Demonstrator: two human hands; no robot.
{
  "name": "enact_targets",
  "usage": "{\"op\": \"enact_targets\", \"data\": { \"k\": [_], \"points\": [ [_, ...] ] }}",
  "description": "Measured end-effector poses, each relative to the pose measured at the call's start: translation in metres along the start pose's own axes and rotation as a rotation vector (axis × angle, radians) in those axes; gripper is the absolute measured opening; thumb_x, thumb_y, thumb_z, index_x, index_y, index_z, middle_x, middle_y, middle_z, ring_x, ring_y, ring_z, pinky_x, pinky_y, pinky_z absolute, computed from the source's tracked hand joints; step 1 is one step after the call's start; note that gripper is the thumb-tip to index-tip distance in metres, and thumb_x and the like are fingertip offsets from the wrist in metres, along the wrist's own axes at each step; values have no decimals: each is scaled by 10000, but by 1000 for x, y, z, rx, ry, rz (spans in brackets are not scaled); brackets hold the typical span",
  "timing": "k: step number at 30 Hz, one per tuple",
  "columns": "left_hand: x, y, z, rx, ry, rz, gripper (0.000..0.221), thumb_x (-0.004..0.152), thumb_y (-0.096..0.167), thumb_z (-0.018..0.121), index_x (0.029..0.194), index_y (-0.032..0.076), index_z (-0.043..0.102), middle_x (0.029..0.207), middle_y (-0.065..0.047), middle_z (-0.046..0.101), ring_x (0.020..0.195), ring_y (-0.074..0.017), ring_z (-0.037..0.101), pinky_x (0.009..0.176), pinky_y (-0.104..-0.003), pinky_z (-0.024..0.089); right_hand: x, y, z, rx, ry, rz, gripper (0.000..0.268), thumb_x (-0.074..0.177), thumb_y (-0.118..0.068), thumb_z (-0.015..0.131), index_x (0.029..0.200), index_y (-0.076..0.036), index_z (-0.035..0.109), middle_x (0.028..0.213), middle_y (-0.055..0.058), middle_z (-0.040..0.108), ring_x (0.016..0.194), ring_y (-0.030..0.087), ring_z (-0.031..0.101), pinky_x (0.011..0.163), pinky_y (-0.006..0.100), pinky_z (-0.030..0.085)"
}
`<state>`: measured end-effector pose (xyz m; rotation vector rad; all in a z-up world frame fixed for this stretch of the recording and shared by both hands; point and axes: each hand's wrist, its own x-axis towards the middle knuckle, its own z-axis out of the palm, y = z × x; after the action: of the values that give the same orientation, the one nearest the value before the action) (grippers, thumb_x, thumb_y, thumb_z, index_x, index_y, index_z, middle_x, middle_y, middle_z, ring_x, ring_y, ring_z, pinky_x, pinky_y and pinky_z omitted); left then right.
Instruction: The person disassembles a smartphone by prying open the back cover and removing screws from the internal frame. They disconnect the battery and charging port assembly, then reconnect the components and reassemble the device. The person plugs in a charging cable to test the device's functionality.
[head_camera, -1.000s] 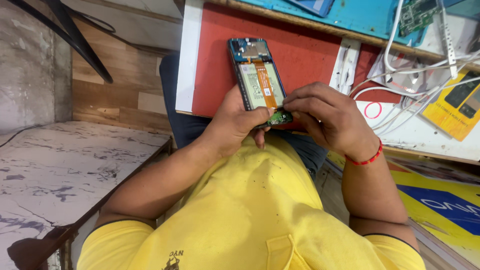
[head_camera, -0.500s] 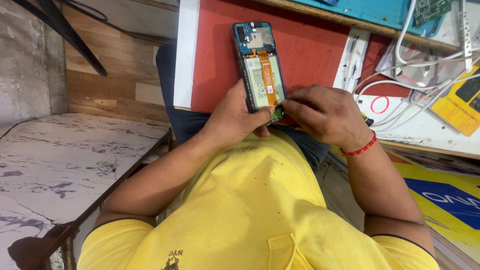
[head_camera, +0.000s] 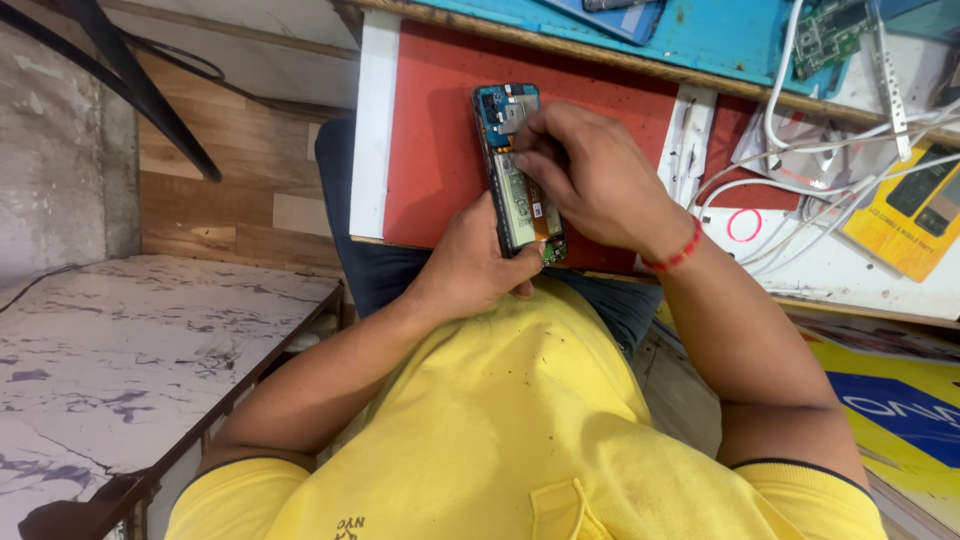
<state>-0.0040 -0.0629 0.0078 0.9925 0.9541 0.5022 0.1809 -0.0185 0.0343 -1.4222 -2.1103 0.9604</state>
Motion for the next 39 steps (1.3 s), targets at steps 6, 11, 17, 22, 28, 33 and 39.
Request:
{"op": "enact_targets", "data": {
  "k": [6, 11, 17, 22, 28, 33, 39],
  "points": [
    [-2, 2, -4, -51, 12, 10, 409, 865, 16, 654, 1235, -10, 483, 855, -46, 643, 581, -121, 685, 513, -296, 608, 20, -1, -1, 102, -86, 147, 147, 965, -139, 710, 1078, -46, 690, 865, 135, 695, 759, 287, 663, 691, 393, 526],
    [-2, 3, -4, -15, -6, 13, 412, 860, 18, 659, 1228, -6, 477, 848, -51, 654, 577, -120, 690, 512, -292, 606, 22, 8, -3, 79, -157, 166, 147, 983, -137, 709, 1090, -44, 673, 828, 117, 677, 754, 245, 607, 672, 367, 494],
    [-3, 0, -4, -13, -11, 9, 399, 854, 29, 658, 1205, -18, 474, 855, -62, 667, 582, -128, 699, 513, -297, 611, 22, 14, -3, 29, -176, 65, 208, 1007, -108, 737, 1111, -25, 578, 842, 74, 639, 767, 160, 574, 671, 320, 468],
    [-3, 2, -6, -5, -15, 16, 402, 851, 57, 663, 1189, -26, 462, 854, -72, 667, 577, -149, 710, 521, -303, 609, 9, 5, 1, 11, 57, 6, 159, 913, -80, 811, 1020, -21, 710, 794, 82, 586, 675, 198, 523, 624, 327, 453],
    [-1, 4, -8, 55, -12, -24, 374, 840, 72, 653, 1151, -28, 471, 846, -79, 673, 587, -150, 734, 533, -300, 628, -4, 2, 5, 10, 164, -82, 193, 963, -18, 771, 1153, -52, 768, 845, 76, 580, 734, 181, 567, 663, 322, 462],
    [0, 1, -8, 10, -24, -13, 361, 865, 64, 659, 1156, -34, 470, 856, -80, 668, 594, -147, 722, 535, -303, 622, -6, 0, 6, -92, 174, -94, 224, 956, -5, 777, 1173, -58, 775, 840, 89, 578, 727, 203, 583, 653, 338, 466],
    [0, -7, -15, -286, -82, 35, 443, 910, 21, 642, 1302, -6, 438, 999, -87, 655, 630, -132, 687, 575, -300, 625, -36, -4, -3, -76, 153, -62, 226, 933, -15, 773, 1151, -62, 738, 936, 91, 614, 770, 221, 620, 671, 335, 491]
  ]
}}
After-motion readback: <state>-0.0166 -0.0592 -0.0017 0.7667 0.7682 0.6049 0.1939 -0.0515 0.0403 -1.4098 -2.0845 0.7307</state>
